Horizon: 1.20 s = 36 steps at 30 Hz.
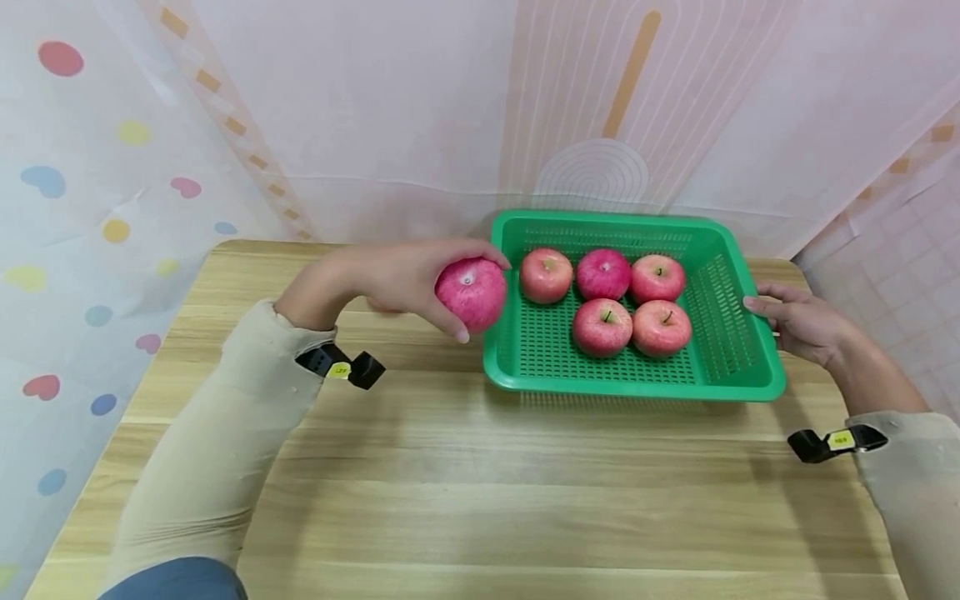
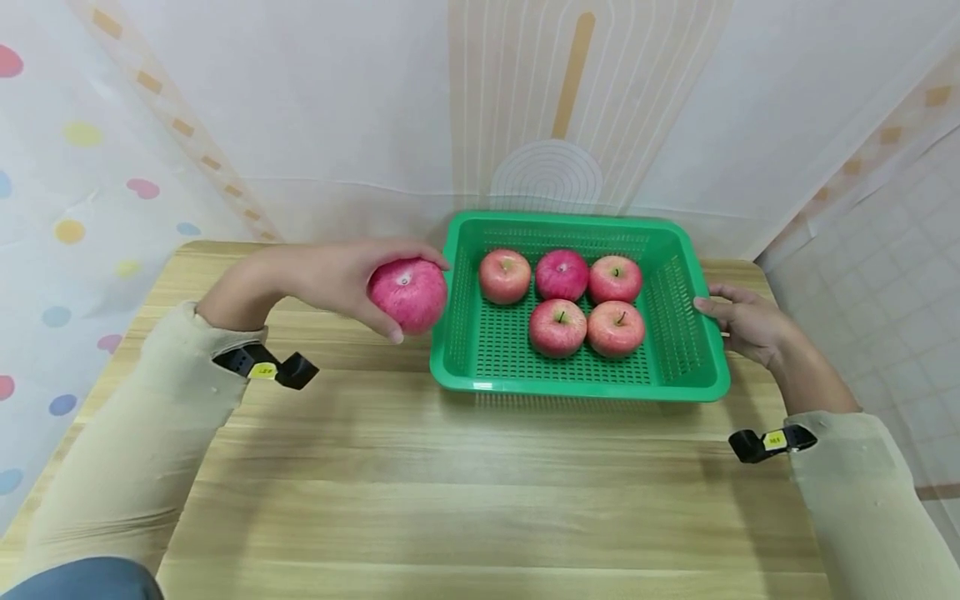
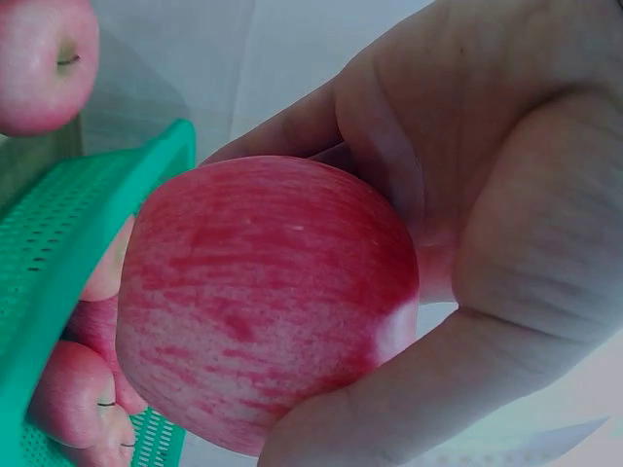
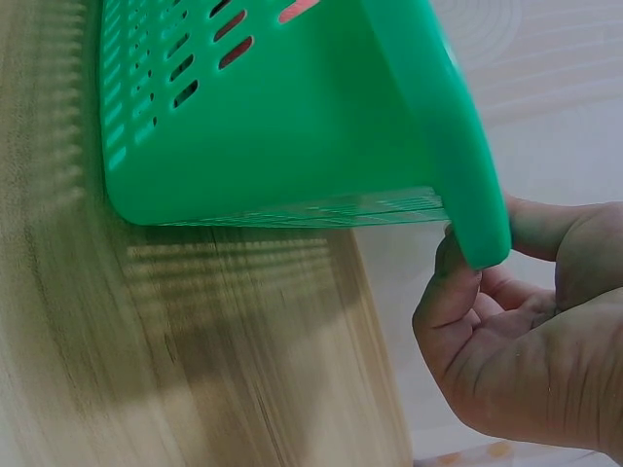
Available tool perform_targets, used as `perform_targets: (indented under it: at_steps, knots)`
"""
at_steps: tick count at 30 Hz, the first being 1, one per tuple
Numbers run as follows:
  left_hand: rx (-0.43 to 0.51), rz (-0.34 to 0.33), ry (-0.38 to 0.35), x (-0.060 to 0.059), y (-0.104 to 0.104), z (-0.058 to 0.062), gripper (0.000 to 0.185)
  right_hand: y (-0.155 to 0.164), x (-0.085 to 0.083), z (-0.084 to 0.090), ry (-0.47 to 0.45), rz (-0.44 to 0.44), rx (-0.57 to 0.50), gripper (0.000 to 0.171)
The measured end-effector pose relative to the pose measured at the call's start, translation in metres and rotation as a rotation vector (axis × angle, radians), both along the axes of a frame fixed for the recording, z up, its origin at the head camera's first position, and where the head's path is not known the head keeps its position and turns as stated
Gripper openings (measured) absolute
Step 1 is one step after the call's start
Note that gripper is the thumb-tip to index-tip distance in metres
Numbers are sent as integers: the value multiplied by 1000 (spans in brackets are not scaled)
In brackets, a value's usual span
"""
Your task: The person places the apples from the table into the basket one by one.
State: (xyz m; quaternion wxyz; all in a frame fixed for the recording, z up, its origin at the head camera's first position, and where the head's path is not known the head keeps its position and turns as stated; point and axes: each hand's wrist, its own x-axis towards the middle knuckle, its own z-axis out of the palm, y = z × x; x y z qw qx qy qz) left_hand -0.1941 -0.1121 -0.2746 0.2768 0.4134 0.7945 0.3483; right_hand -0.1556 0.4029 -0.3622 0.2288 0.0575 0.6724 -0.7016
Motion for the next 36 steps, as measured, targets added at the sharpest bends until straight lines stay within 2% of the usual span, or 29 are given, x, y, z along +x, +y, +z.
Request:
perform_targets:
  at_steps: [2,4,9,17,25,30,36]
  knots:
    - [4,2,-6,-2,4,2,76,-1,-1,0,1,3,3,24]
    - [-12,-6,28,-5,8,3,75,-1,-1,0,3,6,7,24]
    - [-21,-23,53,-10,19,7,74,-1,-1,-1,10,12,4,23]
    - [-28,-39,65,-20,32,15,76,1,-1,0,2,5,-12,24]
    - [-79,-31,145,-31,48,19,80,1,1,1,-2,13,2,25]
    - [-74,-41,128,-37,59,16,73,2,1,1,0,22,9,25]
    - [-95,-35,31,-42,71,14,68,3,2,2,1,25,6,26]
